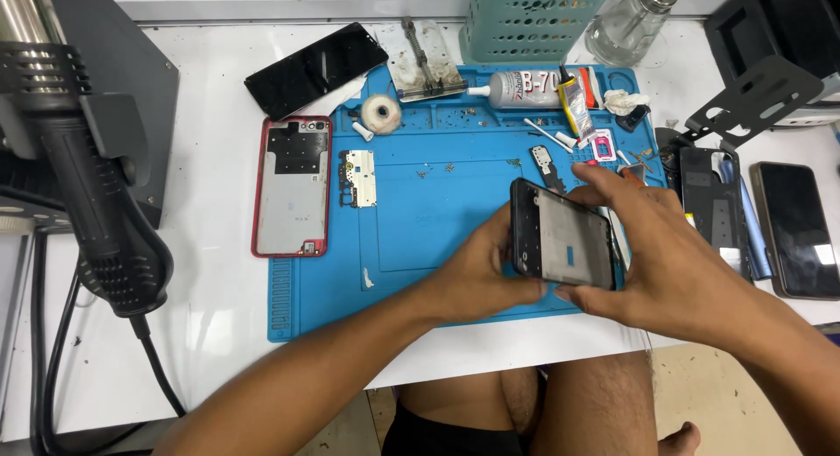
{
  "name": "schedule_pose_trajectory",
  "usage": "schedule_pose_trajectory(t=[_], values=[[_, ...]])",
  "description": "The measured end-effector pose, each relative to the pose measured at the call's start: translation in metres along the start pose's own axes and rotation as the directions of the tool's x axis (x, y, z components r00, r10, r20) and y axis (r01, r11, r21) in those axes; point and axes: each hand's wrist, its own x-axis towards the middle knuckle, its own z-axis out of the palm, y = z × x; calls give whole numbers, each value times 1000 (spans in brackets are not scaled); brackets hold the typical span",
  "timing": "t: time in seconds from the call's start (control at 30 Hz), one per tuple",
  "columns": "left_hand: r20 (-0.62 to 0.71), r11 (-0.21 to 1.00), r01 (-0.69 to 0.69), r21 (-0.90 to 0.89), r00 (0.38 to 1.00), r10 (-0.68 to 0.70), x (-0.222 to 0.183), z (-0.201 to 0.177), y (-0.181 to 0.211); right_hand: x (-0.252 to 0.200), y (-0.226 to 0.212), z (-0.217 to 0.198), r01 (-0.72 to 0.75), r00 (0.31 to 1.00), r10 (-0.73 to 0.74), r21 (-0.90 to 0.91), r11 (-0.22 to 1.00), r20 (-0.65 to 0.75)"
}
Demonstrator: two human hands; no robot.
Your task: Apply adhesive to the phone frame and attach a new screen
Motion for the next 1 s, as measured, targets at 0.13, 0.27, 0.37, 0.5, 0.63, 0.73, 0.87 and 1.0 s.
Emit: schedule_pose_trajectory(t=[0.13,0.27,0.37,0.5,0.63,0.73,0.87,1.0], values=[[-13,995,-101,2,995,101,0,8,18,3,-3,5,-26,1000,26,32,999,-1],[-49,979,-184,-90,982,181,1,9,16,6,-8,8,9,1000,-8,125,992,-9],[-57,978,-177,-107,983,172,2,9,14,7,-11,7,17,1000,-16,147,989,-8],[-135,992,-103,-69,986,93,3,9,15,10,-13,5,21,997,-36,212,977,66],[-125,990,-119,-77,986,109,4,7,17,9,-17,-3,-25,992,-2,207,978,126],[-131,991,-124,-59,985,115,4,7,15,4,-11,-7,-36,986,-4,237,971,168],[-141,995,-89,-33,986,83,3,7,16,-1,-3,-12,-17,988,-40,364,931,149],[-158,996,-67,-58,986,57,3,8,13,-2,1,-19,6,987,-83,484,875,138]])
